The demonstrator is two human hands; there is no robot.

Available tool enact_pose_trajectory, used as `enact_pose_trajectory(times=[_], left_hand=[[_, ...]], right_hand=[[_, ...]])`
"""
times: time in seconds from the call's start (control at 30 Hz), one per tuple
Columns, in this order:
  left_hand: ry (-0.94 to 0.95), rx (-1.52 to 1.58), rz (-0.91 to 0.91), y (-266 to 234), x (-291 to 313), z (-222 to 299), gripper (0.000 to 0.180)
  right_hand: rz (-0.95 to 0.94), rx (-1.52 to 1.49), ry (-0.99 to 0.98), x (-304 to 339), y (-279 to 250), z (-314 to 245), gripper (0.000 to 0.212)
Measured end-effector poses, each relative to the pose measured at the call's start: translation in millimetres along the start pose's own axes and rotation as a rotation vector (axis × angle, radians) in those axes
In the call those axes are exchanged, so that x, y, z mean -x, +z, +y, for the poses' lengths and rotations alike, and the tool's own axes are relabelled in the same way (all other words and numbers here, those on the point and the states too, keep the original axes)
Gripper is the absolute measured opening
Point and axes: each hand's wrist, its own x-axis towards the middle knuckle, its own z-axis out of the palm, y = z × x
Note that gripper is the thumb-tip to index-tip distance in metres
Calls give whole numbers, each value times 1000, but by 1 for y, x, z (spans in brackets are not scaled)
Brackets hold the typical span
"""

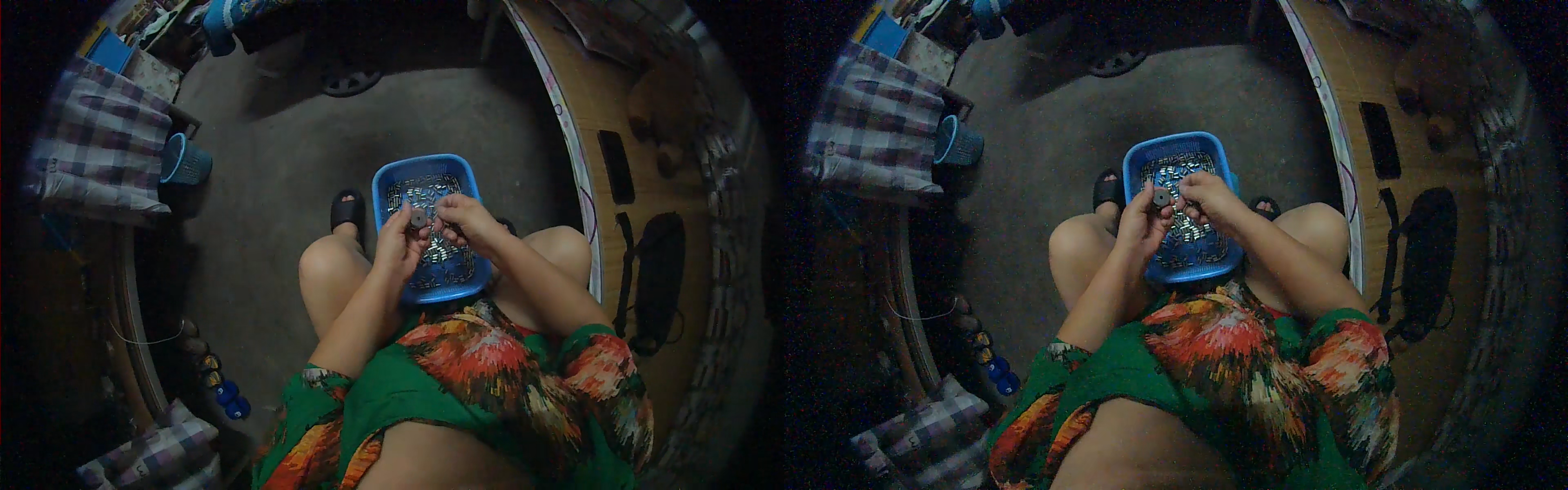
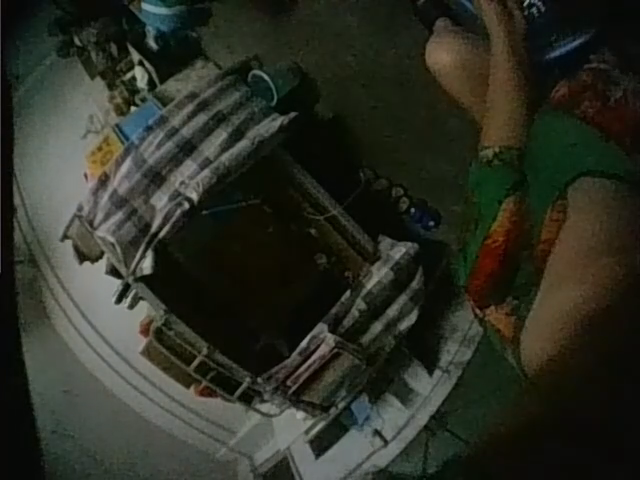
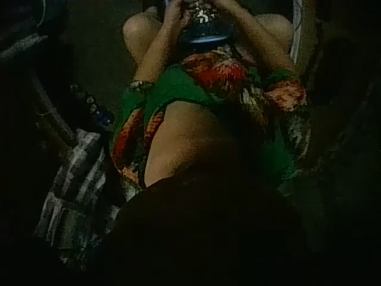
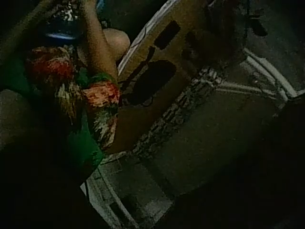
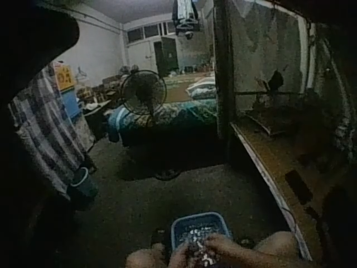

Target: Sorting small metal pins and components from a blue plastic basket.

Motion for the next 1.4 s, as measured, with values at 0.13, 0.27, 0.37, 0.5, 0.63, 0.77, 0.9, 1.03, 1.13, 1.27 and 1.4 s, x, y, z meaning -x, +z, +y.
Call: enact_pose_trajectory(times=[0.13,0.27,0.37,0.5,0.63,0.77,0.9,1.03,1.13,1.27,1.4], left_hand=[[17,-37,19,1,-1,-1,29],[10,-81,-26,2,0,0,28],[32,-80,12,2,1,-1,28],[7,-101,45,5,3,0,27],[22,-96,11,3,1,-1,26],[21,-74,17,6,3,0,22],[7,-76,37,5,2,-2,22],[-6,-84,1,4,2,-1,24],[-14,-80,8,11,6,1,22],[-18,-58,-33,7,4,-1,21],[-32,-75,-10,5,2,-2,22]], right_hand=[[-135,-7,40,-5,-7,5,17],[-95,-134,59,-6,-6,8,17],[-34,-169,76,-6,-5,8,18],[-73,-162,89,-3,-7,3,18],[-83,-165,65,-8,-11,7,17],[-47,-183,52,-5,-7,4,15],[-60,-200,45,-5,-8,5,15],[-37,-166,22,-7,-9,7,14],[-2,-29,-7,-7,-8,8,14],[34,116,-19,-3,-2,3,16],[22,130,-33,-3,-4,6,18]])
